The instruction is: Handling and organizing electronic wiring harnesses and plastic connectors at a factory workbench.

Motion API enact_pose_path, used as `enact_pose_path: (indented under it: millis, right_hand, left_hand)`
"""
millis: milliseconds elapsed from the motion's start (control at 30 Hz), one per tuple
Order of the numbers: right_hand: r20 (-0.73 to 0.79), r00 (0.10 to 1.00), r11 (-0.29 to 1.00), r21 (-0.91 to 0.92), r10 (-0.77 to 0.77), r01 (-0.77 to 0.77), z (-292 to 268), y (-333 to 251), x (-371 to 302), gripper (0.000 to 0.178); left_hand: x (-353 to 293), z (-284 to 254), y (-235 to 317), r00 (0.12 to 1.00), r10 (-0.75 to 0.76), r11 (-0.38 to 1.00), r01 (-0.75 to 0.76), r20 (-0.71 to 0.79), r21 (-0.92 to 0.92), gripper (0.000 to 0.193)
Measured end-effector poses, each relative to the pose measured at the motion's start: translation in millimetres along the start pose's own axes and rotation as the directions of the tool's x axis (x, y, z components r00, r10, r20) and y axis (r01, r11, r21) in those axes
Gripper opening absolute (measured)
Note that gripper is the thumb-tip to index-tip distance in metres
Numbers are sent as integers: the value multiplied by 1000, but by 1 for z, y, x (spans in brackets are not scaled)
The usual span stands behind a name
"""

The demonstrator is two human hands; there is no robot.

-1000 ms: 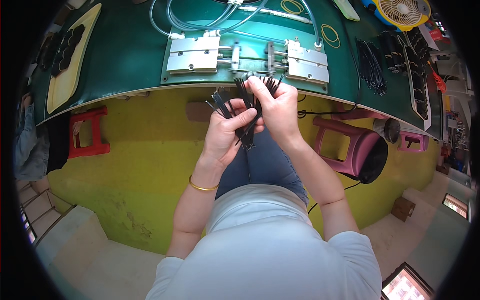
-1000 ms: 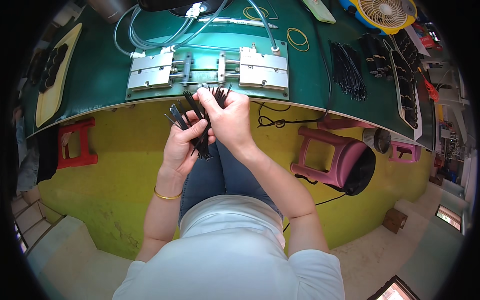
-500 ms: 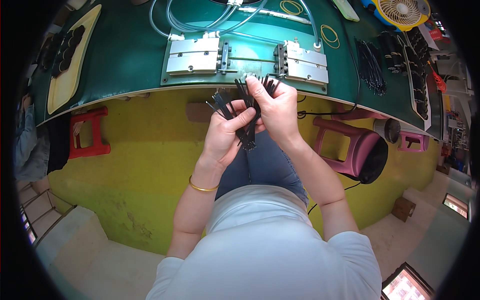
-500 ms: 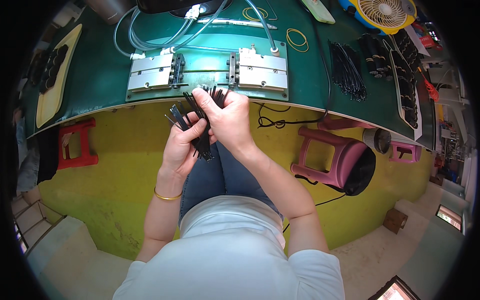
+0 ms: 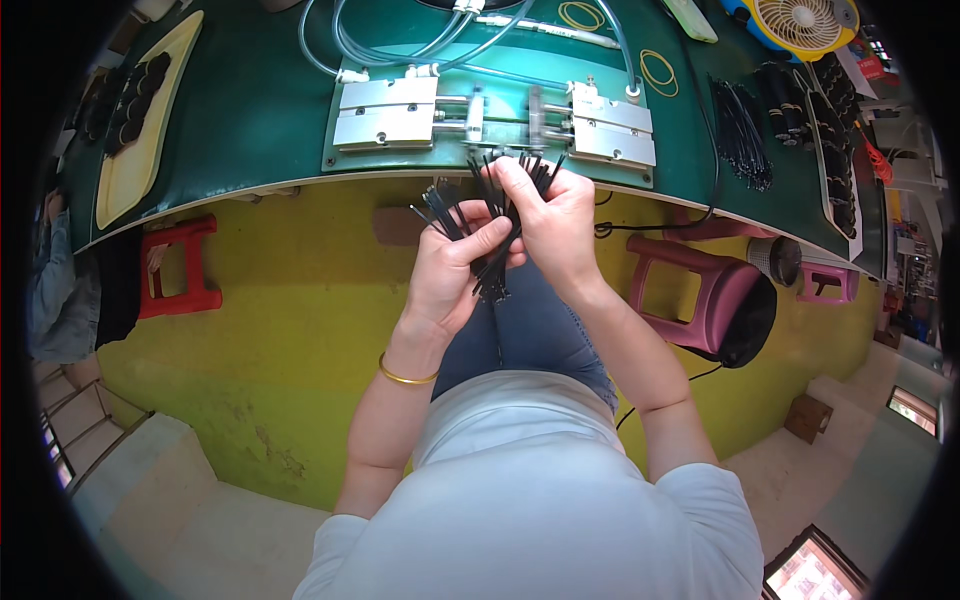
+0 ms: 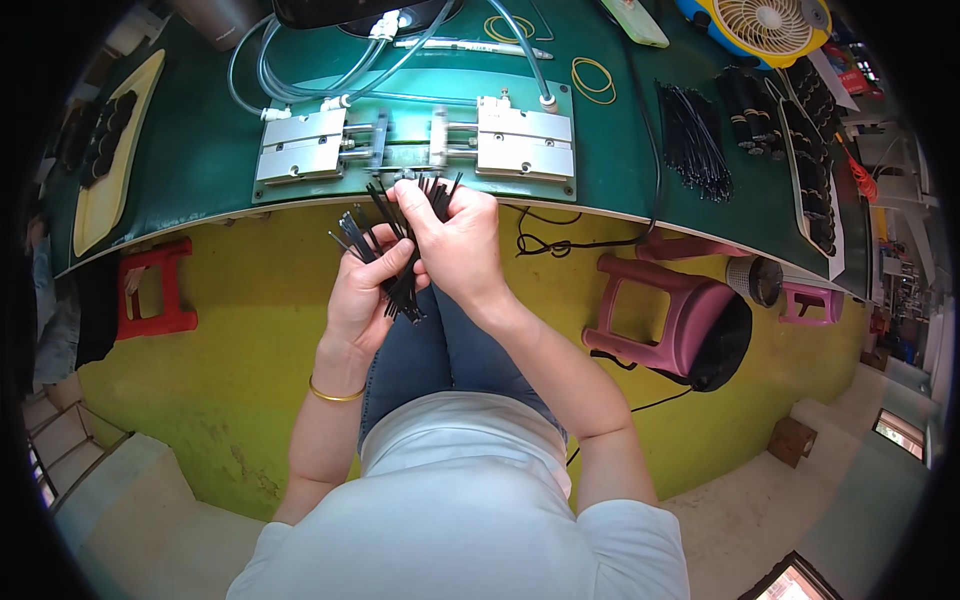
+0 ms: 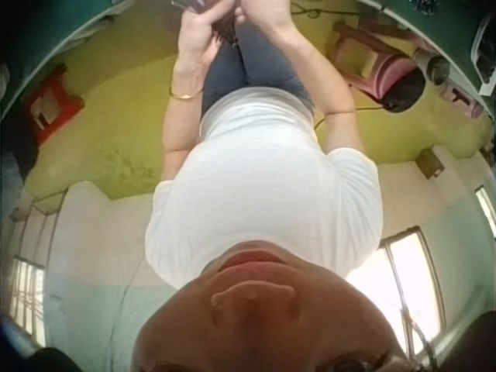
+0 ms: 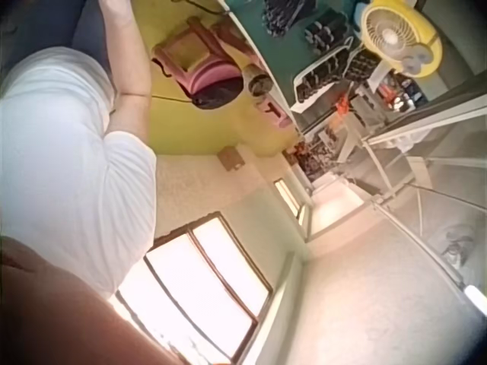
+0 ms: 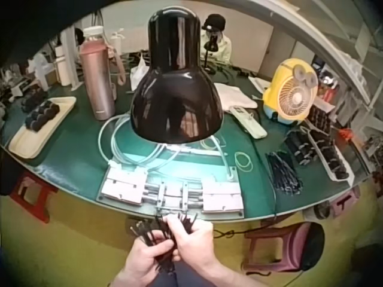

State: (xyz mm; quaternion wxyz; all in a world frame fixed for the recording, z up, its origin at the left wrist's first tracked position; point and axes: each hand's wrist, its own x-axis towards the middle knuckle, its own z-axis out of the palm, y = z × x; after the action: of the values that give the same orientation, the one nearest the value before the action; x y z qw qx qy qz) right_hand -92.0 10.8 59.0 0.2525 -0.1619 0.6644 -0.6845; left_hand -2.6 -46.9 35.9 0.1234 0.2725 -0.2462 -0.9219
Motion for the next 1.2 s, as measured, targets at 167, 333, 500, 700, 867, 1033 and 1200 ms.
enact_pose_path:
  millis: [167, 333, 500, 700, 867, 1033, 1200]
  right_hand:
    - [6, 1000, 1000, -6, 17, -17, 0, -1, 2, 21]
    - [47, 992, 993, -11, 114, -114, -4, -6, 2, 19]
    - [25, 993, 993, 40, 112, -113, -3, -1, 3, 20]
    - [60, 994, 996, 26, 88, -89, -6, -4, 0, 21]
    - [53, 995, 995, 53, 84, -87, -4, -8, -4, 21]
    - [22, 998, 998, 7, 58, -58, -1, -4, -5, 20]
    - [-21, 999, 999, -11, 39, -40, -1, -3, -2, 21]
  left_hand:
    - [1, 1, 0, 1000, 8, 1000, -7, 11, -7, 11]
    - [3, 1, 0, 1000, 15, 1000, -14, 27, -27, 10]
    - [3, 1, 0, 999, -3, 1000, 4, 46, -28, 9]
    - [-1, 3, 0, 1000, -11, 999, 12, 24, -42, 8]
    - [-3, 2, 1, 999, -13, 997, 16, 41, -70, 9]
    - [-2, -1, -1, 999, -17, 998, 19, 49, -54, 10]
    - [-1, 0, -3, 1000, -6, 999, 7, 24, -41, 12]
